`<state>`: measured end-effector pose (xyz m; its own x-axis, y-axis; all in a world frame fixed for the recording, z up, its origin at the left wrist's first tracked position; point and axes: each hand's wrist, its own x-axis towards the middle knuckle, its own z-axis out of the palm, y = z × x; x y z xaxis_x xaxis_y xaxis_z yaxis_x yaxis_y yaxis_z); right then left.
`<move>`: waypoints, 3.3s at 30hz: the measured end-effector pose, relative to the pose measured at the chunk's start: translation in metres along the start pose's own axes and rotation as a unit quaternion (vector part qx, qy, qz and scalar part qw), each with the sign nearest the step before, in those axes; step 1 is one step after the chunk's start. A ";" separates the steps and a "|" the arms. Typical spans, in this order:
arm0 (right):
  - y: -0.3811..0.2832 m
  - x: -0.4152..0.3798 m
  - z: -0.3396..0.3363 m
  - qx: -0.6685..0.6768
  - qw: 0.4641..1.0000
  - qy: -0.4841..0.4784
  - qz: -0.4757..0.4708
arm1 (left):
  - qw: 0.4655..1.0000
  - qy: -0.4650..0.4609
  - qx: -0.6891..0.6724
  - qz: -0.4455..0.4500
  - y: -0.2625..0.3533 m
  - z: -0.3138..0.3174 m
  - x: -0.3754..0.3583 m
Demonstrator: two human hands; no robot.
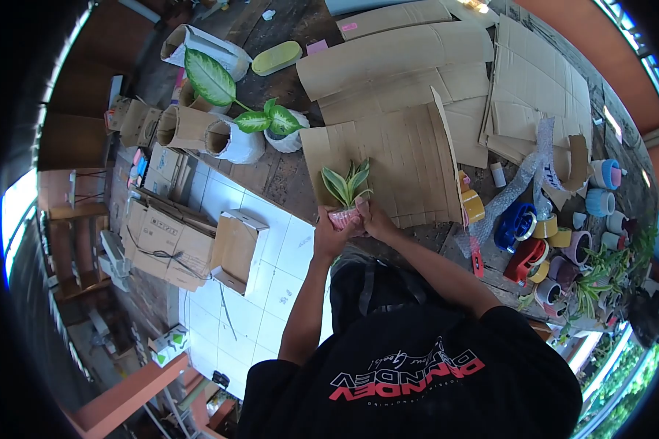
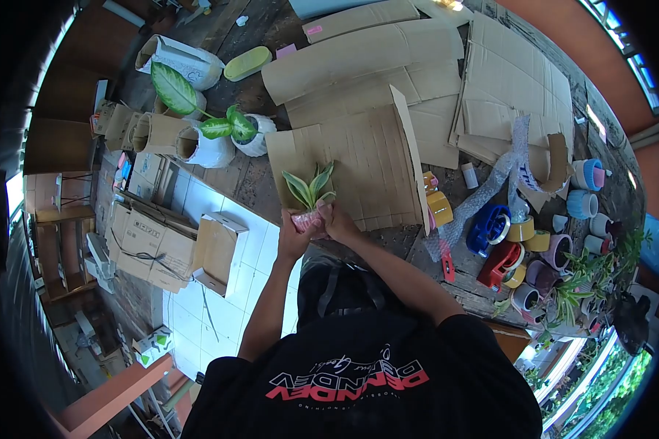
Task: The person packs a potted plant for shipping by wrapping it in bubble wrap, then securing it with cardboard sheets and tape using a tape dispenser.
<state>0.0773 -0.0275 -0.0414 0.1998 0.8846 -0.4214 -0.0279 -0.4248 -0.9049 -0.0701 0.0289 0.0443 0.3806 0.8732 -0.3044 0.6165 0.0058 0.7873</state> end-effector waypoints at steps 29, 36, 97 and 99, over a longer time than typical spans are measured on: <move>-0.017 -0.008 -0.041 -0.173 0.956 -0.167 -0.169 | 0.975 -0.003 -0.178 -0.133 0.011 0.015 0.014; -0.024 -0.037 -0.012 -0.103 0.978 0.016 -0.181 | 0.959 -0.049 -0.216 -0.176 -0.002 0.010 0.019; 0.070 -0.069 -0.284 -0.198 0.966 0.153 -0.066 | 0.947 0.307 -0.040 -0.083 0.022 0.083 -0.019; 0.082 -0.067 -0.300 -0.214 0.955 0.178 -0.104 | 0.948 0.303 -0.056 -0.075 0.021 0.083 -0.019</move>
<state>0.3558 -0.1790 -0.0691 0.4791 0.8696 -0.1193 0.4370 -0.3542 -0.8268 -0.0072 -0.0277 0.0222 -0.1927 0.9779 -0.0806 0.5416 0.1745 0.8223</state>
